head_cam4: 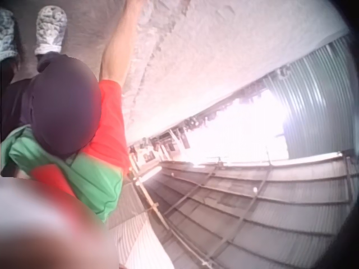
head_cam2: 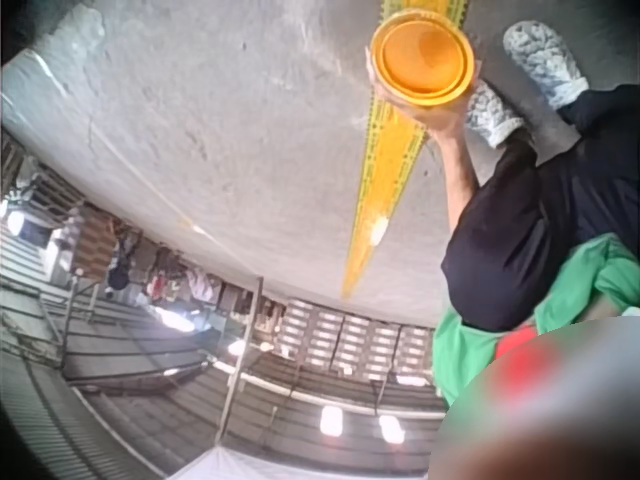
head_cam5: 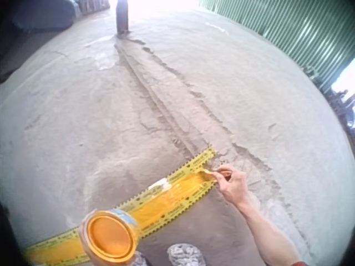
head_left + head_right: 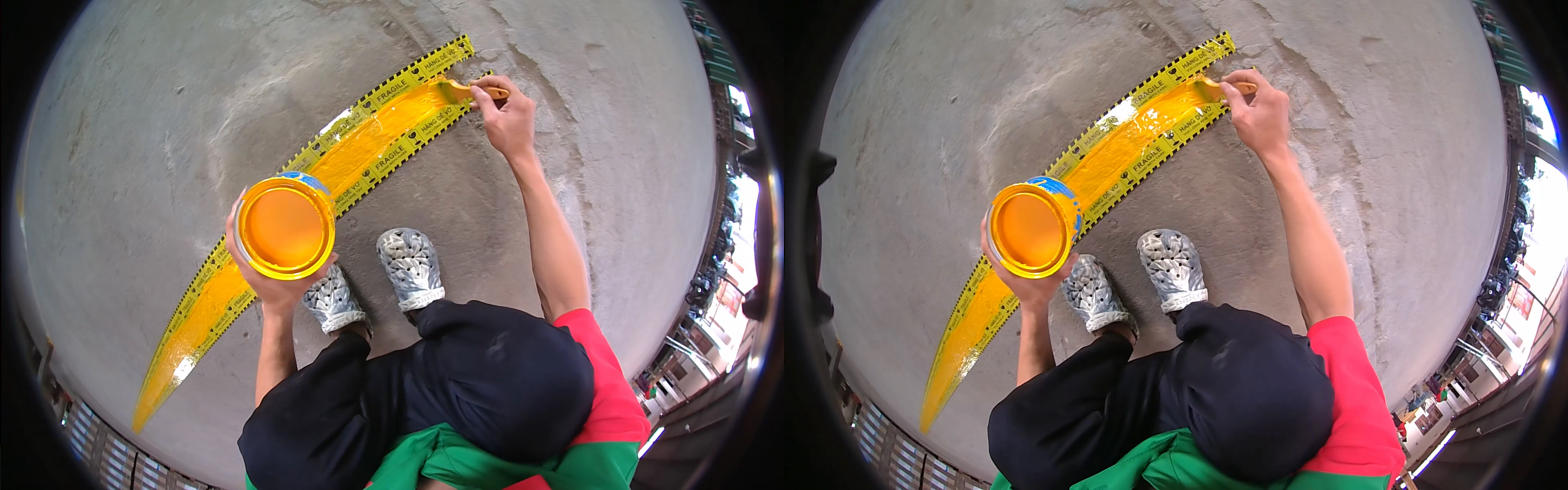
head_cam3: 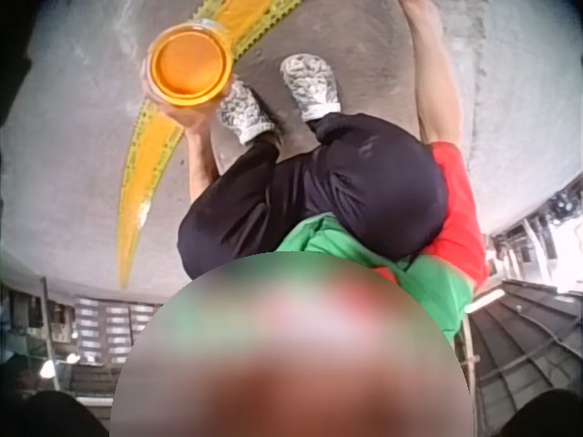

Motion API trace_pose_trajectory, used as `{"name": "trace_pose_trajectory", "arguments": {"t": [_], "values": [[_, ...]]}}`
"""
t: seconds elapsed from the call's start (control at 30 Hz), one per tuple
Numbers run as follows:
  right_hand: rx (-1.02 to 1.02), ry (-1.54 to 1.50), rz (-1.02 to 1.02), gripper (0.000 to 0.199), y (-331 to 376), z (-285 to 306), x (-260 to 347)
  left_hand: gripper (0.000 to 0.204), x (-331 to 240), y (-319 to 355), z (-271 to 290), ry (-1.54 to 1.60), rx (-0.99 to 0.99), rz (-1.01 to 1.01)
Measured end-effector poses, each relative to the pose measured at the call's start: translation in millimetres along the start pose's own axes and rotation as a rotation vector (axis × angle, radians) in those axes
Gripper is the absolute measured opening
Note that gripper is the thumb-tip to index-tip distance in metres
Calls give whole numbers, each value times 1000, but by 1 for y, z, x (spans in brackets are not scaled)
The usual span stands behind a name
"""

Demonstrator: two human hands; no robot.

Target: The person paints yellow lines on a concrete floor using a paintbrush and a paint can. They repeatedly dip the brush into the can and apply paint along pre-marked tape lines, moving across the floor to cover multiple sections.

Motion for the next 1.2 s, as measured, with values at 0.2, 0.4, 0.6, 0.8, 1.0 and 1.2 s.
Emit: {"name": "trace_pose_trajectory", "arguments": {"t": [0.2, 0.4, 0.6, 0.8, 1.0, 1.2], "values": [[-19, 30, -30, 14, 6, 0, 10, 123, 1, 1, 2, 20, 3, 26], [-55, 245, 141, 14, 7, -2, 13, 123, -1, 1, 3, 7, -23, 33], [65, 343, 536, 14, 35, -37, 26, 121, -1, -3, 3, 9, -5, 2], [278, -54, 443, 12, 104, -94, 83, 122, 1, 0, 6, 36, -31, 18], [160, 10, 285, 13, 54, -69, 80, 119, 4, 2, 15, 58, -56, 15], [443, 301, 547, 13, 80, -100, 85, 123, 6, 1, 22, -25, -118, -14]]}}
Point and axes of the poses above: each hand's wrist, its own y-axis away from the middle knuckle, its own z-axis out of the back of the hand, x = y × z, the point moved 1 cm from there along -y, towards the middle knuckle, and after that the axes turned 4 degrees about z, right-handed, at the moved point
